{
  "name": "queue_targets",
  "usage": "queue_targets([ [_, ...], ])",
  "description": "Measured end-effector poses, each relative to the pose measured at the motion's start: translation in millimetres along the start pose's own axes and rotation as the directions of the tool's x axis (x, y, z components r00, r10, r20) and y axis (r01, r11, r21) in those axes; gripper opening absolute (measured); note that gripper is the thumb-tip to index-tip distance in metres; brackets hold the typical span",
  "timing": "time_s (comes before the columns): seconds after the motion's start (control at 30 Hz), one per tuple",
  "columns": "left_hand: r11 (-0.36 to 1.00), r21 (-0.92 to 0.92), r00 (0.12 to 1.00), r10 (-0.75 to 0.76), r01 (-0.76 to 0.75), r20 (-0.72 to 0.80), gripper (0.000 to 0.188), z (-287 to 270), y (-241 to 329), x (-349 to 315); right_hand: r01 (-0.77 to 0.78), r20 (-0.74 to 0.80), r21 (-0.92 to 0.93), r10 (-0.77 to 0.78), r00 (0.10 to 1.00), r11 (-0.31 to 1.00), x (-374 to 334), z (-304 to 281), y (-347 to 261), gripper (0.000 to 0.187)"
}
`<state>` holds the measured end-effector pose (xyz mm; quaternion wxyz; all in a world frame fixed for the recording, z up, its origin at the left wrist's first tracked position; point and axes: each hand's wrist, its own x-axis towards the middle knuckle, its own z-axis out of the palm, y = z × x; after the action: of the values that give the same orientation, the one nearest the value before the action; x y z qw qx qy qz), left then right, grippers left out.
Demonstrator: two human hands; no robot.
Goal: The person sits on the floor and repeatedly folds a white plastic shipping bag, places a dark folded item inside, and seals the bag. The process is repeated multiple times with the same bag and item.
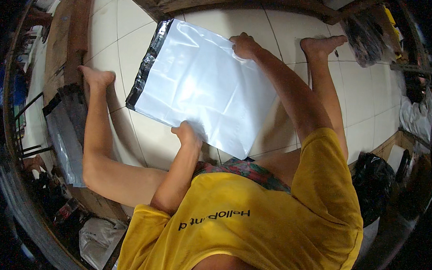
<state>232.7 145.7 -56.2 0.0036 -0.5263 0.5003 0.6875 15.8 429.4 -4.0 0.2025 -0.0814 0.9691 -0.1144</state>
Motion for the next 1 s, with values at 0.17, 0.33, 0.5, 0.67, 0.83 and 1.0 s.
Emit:
queue_targets([
  [0.17, 0.99, 0.116, 0.979, -0.102, 0.082, 0.176, 0.061, 3.9, 35.6, -34.0, 0.002, -0.033, 0.249, 0.006, 0.999, 0.968, 10.4, 16.6, 20.7, 0.038],
  [0.33, 0.982, -0.071, 0.976, -0.164, 0.175, 0.145, 0.028, 5.1, 27.6, -33.0, 0.017, 0.091, 0.217, -0.037, 0.995, 0.976, 7.3, -12.9, 2.5, 0.042],
  [0.5, 0.949, -0.005, 0.926, -0.308, 0.316, 0.22, 0.028, 9.7, 46.0, -88.8, 0.2, 0.076, 0.185, -0.217, 0.973, 0.962, 24.9, -42.8, 2.2, 0.04],
  [0.67, 0.886, -0.028, 0.837, -0.427, 0.464, 0.342, 0.028, 19.8, 30.7, -106.1, 0.192, 0.057, 0.16, -0.204, 0.977, 0.968, 45.5, -43.2, -3.0, 0.039],
  [0.83, 0.907, 0.072, 0.893, -0.422, 0.416, 0.16, 0.024, 3.1, 16.0, -77.4, 0.105, -0.023, -0.132, -0.109, 0.994, 0.986, 53.0, -21.3, -4.5, 0.035],
  [1.0, 0.949, 0.109, 0.94, -0.309, 0.295, 0.143, 0.024, -30.8, 14.7, -33.4, 0.141, 0.057, -0.05, -0.138, 0.989, 0.989, 54.6, -30.4, -8.6, 0.028],
])
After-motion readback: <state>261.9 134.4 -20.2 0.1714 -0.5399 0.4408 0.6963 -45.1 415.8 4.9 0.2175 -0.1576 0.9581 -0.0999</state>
